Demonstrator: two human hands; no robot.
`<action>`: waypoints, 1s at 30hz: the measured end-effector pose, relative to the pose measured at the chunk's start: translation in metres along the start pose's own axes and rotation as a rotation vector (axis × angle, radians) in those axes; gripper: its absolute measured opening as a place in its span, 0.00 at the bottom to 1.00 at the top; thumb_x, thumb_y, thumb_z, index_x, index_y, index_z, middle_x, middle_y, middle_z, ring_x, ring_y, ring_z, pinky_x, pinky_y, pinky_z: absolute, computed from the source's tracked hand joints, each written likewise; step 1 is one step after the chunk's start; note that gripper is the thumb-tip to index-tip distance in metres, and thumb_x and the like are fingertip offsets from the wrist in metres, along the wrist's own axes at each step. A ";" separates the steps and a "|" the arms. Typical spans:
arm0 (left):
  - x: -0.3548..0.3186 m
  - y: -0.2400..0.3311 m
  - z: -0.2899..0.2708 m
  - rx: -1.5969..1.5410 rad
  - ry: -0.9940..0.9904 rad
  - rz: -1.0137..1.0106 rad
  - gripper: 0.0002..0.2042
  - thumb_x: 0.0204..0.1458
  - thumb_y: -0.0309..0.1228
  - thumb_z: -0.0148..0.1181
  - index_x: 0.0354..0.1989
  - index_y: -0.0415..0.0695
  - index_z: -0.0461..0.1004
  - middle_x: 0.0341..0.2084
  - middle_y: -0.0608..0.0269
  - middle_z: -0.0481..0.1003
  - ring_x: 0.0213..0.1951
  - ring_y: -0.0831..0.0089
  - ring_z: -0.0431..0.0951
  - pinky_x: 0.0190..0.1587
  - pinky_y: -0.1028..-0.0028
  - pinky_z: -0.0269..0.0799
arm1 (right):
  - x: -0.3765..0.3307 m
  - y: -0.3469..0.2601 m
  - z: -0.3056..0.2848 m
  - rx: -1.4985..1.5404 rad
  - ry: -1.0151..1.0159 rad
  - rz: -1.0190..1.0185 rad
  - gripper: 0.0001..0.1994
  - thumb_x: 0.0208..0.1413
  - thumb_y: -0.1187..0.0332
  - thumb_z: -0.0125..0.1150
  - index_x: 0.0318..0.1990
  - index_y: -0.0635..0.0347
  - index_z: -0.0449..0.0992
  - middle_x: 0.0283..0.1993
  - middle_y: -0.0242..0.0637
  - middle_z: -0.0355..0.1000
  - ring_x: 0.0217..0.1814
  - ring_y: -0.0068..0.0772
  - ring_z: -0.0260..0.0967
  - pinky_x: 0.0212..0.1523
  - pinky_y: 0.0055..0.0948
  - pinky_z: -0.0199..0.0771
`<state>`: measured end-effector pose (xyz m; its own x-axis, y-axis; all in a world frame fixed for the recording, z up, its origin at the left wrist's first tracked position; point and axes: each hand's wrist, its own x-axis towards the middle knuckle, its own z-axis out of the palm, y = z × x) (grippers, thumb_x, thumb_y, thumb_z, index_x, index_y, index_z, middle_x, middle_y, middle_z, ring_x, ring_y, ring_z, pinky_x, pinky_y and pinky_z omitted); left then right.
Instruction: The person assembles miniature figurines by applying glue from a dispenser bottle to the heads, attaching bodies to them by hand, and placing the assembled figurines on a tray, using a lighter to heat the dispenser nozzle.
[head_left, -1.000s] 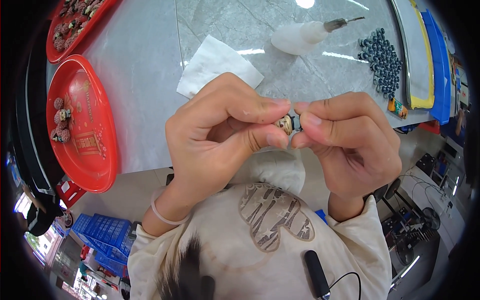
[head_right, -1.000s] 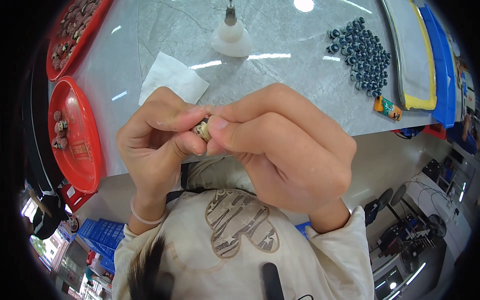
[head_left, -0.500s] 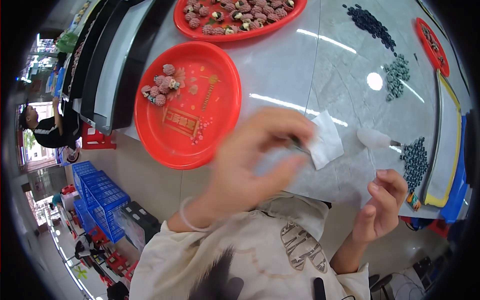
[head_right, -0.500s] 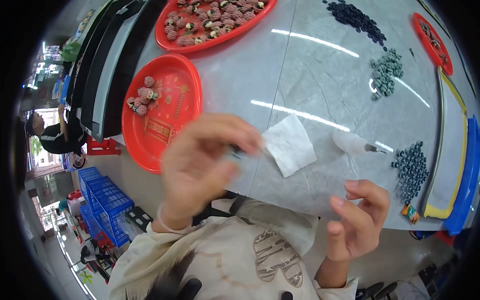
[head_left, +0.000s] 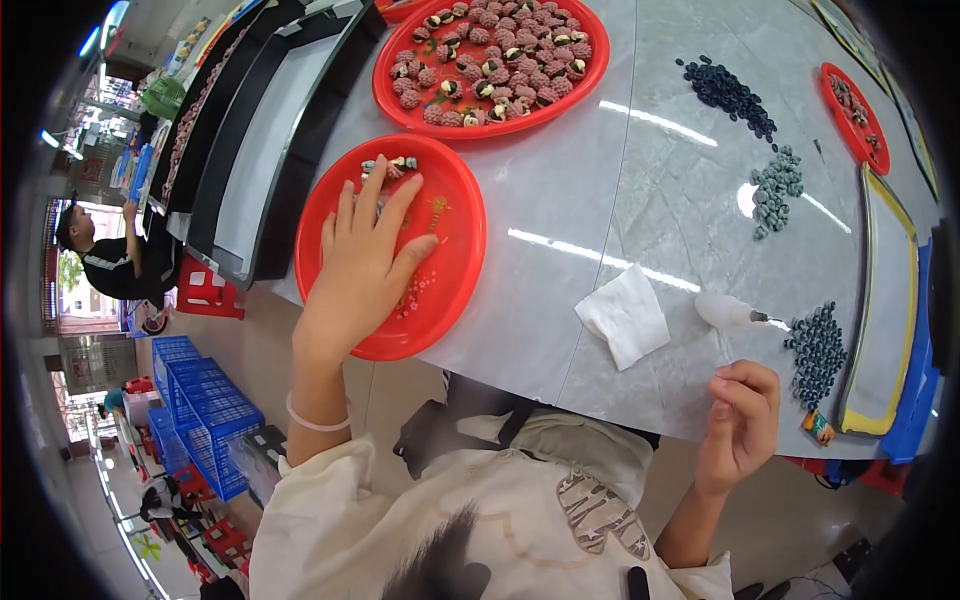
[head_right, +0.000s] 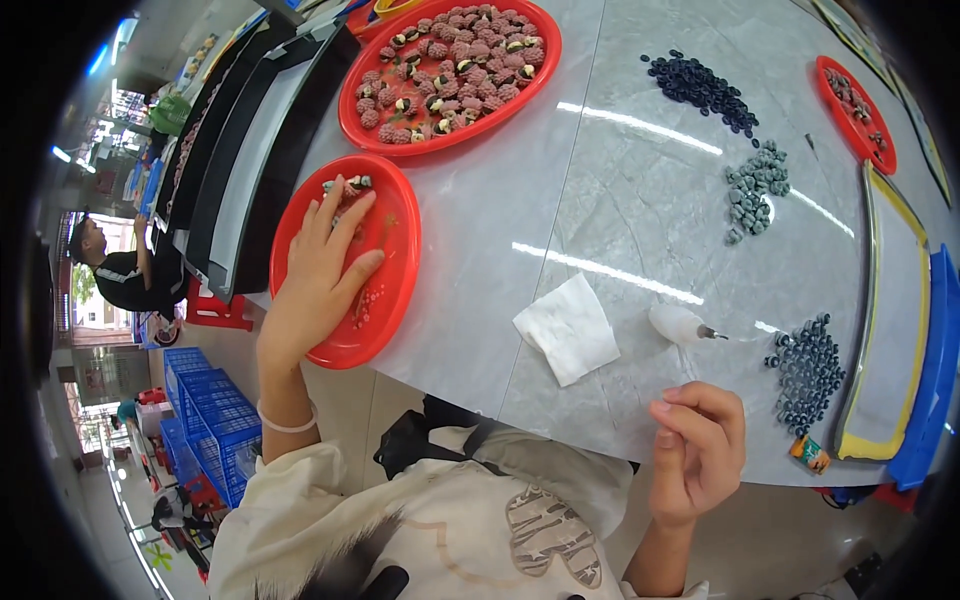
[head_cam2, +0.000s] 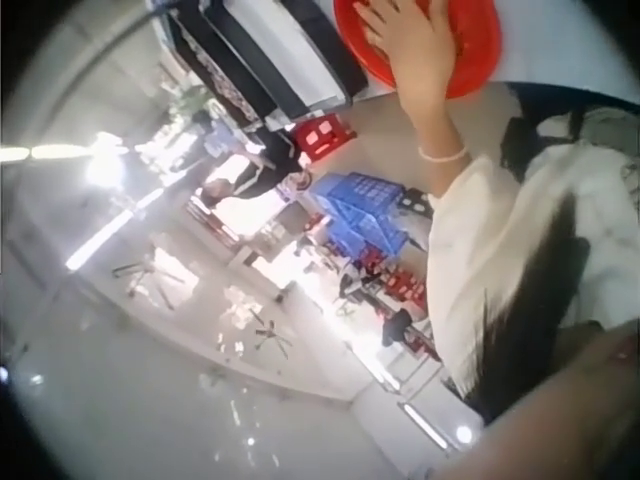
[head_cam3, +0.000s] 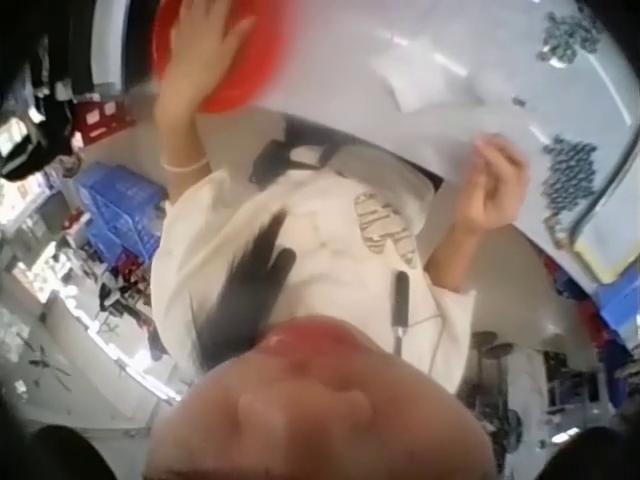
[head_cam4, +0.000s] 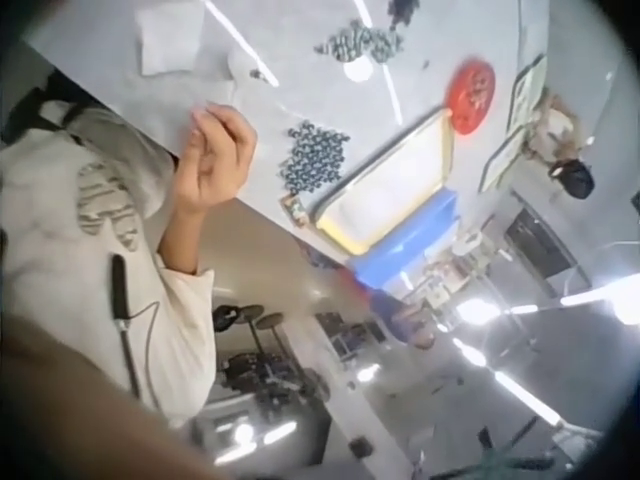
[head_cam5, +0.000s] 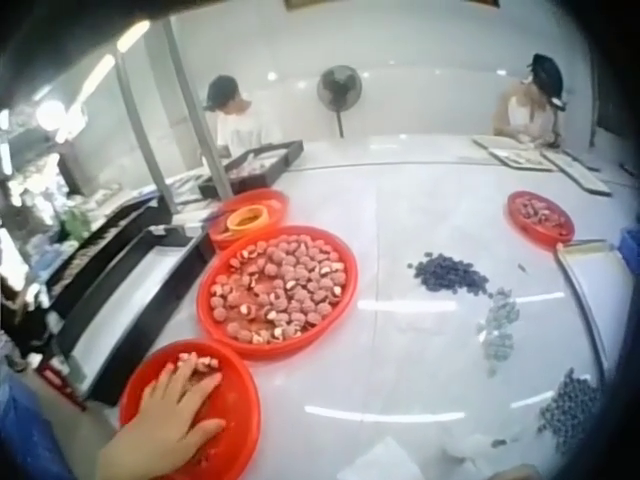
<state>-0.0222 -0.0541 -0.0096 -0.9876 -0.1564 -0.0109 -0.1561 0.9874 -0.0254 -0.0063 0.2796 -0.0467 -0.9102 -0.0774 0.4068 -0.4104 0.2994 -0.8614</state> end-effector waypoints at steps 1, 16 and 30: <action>0.000 -0.006 -0.007 -0.107 -0.053 0.093 0.22 0.54 0.37 0.46 0.57 0.44 0.58 0.60 0.48 0.50 0.61 0.56 0.50 0.59 0.68 0.50 | 0.000 0.000 -0.001 0.008 -0.002 0.003 0.05 0.46 0.75 0.55 0.31 0.66 0.73 0.34 0.44 0.66 0.34 0.32 0.64 0.33 0.24 0.63; 0.185 0.035 -0.037 -0.376 0.108 0.599 0.13 0.54 0.32 0.48 0.45 0.41 0.67 0.41 0.60 0.70 0.42 0.68 0.71 0.44 0.73 0.66 | -0.002 0.002 -0.002 0.087 0.001 0.077 0.05 0.50 0.77 0.50 0.32 0.68 0.71 0.32 0.41 0.66 0.28 0.23 0.60 0.28 0.17 0.59; 0.192 -0.006 -0.007 -0.253 0.281 0.394 0.09 0.49 0.30 0.53 0.37 0.39 0.68 0.30 0.57 0.71 0.33 0.65 0.73 0.36 0.69 0.68 | 0.004 0.003 -0.001 0.208 0.041 0.119 0.06 0.46 0.82 0.51 0.31 0.70 0.74 0.28 0.42 0.69 0.27 0.25 0.66 0.26 0.17 0.61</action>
<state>-0.2108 -0.0903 -0.0044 -0.9326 0.2044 0.2975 0.2620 0.9502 0.1686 -0.0109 0.2813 -0.0473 -0.9517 -0.0130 0.3068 -0.3065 0.1015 -0.9465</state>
